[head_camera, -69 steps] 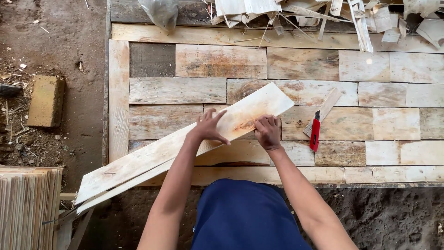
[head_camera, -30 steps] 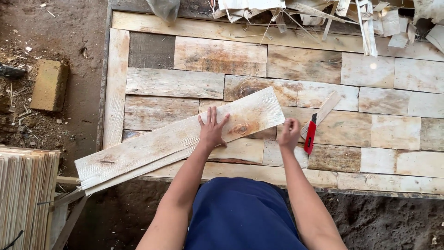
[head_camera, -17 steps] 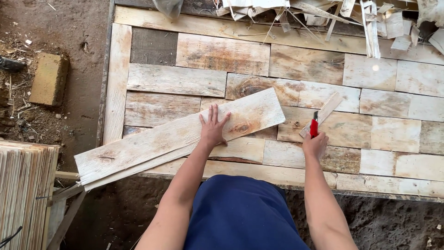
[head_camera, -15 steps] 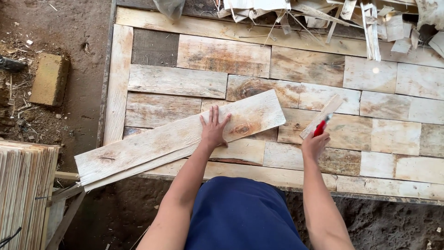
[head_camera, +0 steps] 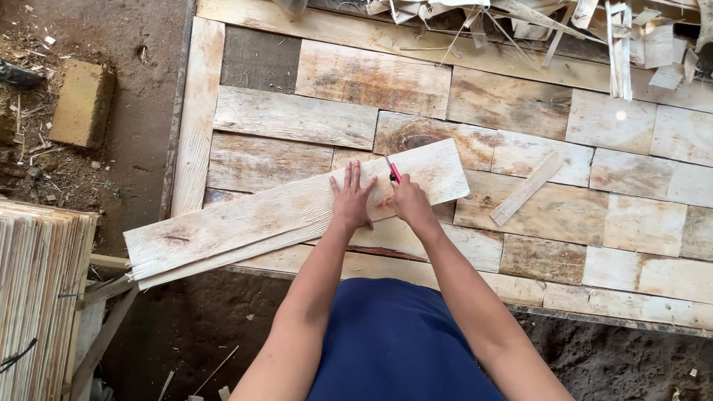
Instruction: The person uses a utility knife and a small wooden guide to cut thin wooden planks into smaller rectangular pieces on a wooden workbench. They then place the cut pieces into a small container.
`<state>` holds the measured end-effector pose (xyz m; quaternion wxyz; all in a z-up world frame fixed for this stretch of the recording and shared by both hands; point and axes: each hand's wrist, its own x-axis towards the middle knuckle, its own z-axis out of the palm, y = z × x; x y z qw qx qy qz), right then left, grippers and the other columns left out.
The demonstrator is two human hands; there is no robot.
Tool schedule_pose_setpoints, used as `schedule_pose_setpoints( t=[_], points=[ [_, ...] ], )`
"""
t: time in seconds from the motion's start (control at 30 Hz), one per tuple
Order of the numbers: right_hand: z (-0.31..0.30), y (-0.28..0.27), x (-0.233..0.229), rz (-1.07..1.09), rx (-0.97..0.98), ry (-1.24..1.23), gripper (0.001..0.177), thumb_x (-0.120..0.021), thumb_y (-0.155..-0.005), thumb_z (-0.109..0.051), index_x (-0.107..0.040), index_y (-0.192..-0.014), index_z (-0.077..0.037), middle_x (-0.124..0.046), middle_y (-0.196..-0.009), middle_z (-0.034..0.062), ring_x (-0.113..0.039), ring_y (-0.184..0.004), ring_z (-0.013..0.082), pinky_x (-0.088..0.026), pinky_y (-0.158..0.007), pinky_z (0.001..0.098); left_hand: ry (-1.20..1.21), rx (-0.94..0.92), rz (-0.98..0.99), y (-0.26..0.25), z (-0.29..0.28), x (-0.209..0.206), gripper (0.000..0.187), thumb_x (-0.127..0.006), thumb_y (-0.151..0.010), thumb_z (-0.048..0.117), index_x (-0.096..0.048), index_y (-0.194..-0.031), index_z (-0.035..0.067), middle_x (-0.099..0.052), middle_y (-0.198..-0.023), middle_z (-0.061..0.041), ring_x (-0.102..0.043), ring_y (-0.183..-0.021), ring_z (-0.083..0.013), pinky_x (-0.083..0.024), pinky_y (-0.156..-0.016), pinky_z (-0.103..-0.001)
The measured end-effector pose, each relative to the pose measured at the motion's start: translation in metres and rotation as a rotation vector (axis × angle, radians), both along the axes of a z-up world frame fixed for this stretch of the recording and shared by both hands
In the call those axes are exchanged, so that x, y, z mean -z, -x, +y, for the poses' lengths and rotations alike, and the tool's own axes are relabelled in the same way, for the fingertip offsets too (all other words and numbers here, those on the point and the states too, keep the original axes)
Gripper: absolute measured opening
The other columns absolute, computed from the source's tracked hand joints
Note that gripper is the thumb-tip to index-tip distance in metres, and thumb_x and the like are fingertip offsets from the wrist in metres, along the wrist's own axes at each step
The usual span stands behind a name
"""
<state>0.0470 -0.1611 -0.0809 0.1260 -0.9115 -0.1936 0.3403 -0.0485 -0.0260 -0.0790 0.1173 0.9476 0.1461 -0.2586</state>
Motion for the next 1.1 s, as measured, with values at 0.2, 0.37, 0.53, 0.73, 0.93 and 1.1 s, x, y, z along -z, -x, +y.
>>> schedule_pose_setpoints(
  t=[0.2, 0.37, 0.53, 0.73, 0.93, 1.1],
  points=[
    [0.008, 0.000, 0.017, 0.008, -0.009, 0.061, 0.039, -0.032, -0.108, -0.041, -0.045, -0.116, -0.004, -0.069, -0.105, 0.0305, -0.070, -0.099, 0.0529, -0.057, -0.084, 0.0590, 0.014, -0.009, -0.005, 0.001, -0.001, 0.000, 0.130, -0.100, -0.046, 0.052, -0.035, -0.158, 0.037, 0.003, -0.171, -0.019, 0.004, -0.159, -0.0360, -0.018, -0.116, -0.075],
    [0.013, 0.004, -0.008, 0.039, -0.004, 0.047, 0.040, -0.030, -0.109, -0.034, -0.046, -0.118, 0.002, -0.069, -0.108, 0.0337, -0.069, -0.103, 0.0554, -0.056, -0.090, 0.0607, 0.013, -0.014, -0.002, 0.001, 0.000, 0.000, 0.130, -0.100, -0.046, 0.052, -0.035, -0.158, 0.038, 0.004, -0.171, -0.018, 0.005, -0.159, -0.0354, -0.017, -0.117, -0.075],
    [0.015, 0.005, -0.002, 0.028, -0.002, 0.040, 0.041, -0.032, -0.109, -0.034, -0.047, -0.118, 0.003, -0.069, -0.107, 0.0348, -0.069, -0.102, 0.0563, -0.056, -0.088, 0.0618, 0.009, -0.017, -0.024, 0.003, 0.000, -0.007, 0.127, -0.099, -0.047, 0.050, -0.037, -0.157, 0.037, 0.003, -0.171, -0.020, 0.003, -0.159, -0.0364, -0.019, -0.116, -0.075],
    [0.025, 0.006, -0.024, 0.044, -0.003, 0.054, 0.040, -0.032, -0.109, -0.031, -0.047, -0.120, 0.004, -0.068, -0.110, 0.0364, -0.067, -0.107, 0.0568, -0.054, -0.092, 0.0620, 0.016, -0.023, -0.048, 0.003, 0.000, -0.006, 0.127, -0.099, -0.045, 0.051, -0.039, -0.156, 0.037, 0.003, -0.171, -0.019, 0.003, -0.159, -0.0360, -0.019, -0.117, -0.074],
    [0.028, 0.000, -0.022, 0.061, -0.027, 0.106, 0.042, -0.033, -0.108, -0.034, -0.047, -0.120, 0.003, -0.069, -0.112, 0.0339, -0.067, -0.109, 0.0554, -0.054, -0.092, 0.0612, 0.017, -0.031, -0.051, 0.003, 0.000, 0.001, 0.127, -0.100, -0.045, 0.050, -0.040, -0.156, 0.037, 0.003, -0.171, -0.018, 0.002, -0.159, -0.0357, -0.019, -0.116, -0.075],
    [0.019, 0.002, -0.008, 0.068, -0.019, 0.099, 0.040, -0.035, -0.107, -0.030, -0.049, -0.118, 0.006, -0.068, -0.112, 0.0353, -0.067, -0.109, 0.0561, -0.054, -0.092, 0.0607, 0.014, -0.041, -0.043, 0.002, 0.000, 0.004, 0.132, -0.101, -0.041, 0.051, -0.038, -0.156, 0.038, 0.004, -0.171, -0.018, 0.002, -0.159, -0.0357, -0.018, -0.116, -0.076]
  ],
)
